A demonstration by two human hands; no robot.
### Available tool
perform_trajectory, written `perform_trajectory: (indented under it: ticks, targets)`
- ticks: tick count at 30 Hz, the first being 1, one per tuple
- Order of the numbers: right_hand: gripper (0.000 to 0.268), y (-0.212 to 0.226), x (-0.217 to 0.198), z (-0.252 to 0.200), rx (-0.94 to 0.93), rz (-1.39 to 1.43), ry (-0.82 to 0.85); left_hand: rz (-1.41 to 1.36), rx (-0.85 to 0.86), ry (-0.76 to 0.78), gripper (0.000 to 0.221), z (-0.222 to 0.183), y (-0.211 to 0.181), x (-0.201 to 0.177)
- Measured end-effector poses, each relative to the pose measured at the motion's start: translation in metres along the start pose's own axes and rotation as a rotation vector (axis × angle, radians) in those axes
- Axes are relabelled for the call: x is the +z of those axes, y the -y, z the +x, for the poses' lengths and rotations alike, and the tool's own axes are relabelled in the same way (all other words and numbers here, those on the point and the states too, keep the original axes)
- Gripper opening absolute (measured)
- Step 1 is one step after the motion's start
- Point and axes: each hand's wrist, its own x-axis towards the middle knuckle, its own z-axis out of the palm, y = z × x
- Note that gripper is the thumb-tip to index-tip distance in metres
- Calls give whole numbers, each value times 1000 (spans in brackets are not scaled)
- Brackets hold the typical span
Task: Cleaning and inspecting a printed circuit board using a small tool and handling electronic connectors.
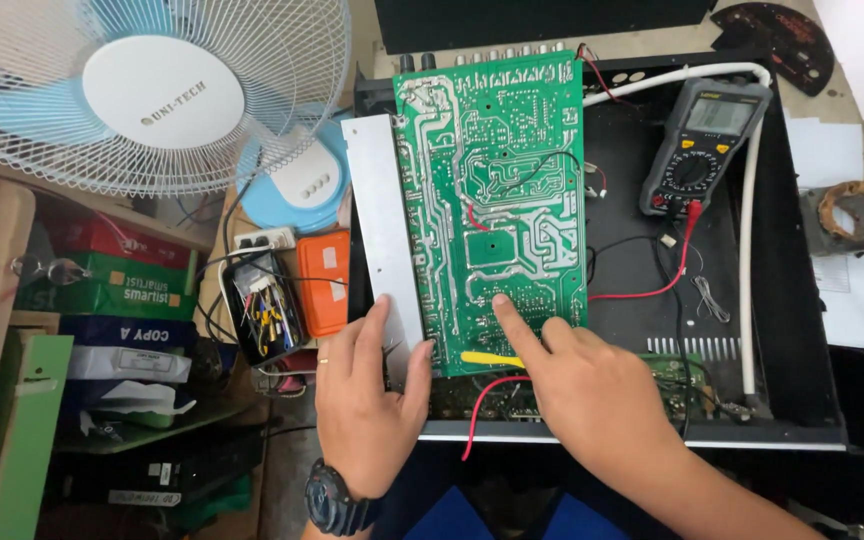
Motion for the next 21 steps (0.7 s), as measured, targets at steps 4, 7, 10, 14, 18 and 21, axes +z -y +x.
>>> perform_trajectory:
  ticks: [4,7,10,14,18,21]
  targets:
    - [91,-5,-5,2,-30,-14,-32,-6,-5,10,64,-1,1,1]
    - [89,-9,-6,3,-31,19,-10,-5,-7,14,64,-1,2,2]
    - [90,-11,-6,3,-30,53,2,-7,-4,7,64,0,1,1]
    - [92,-12,-4,2,-5,90,28,-4,-7,14,65,-1,2,2]
    - [91,-12,-8,2,12,104,67,-9,-2,9,64,0,1,1]
    - [84,-10,-6,0,7,73,28,-12,-9,6,64,-1,2,1]
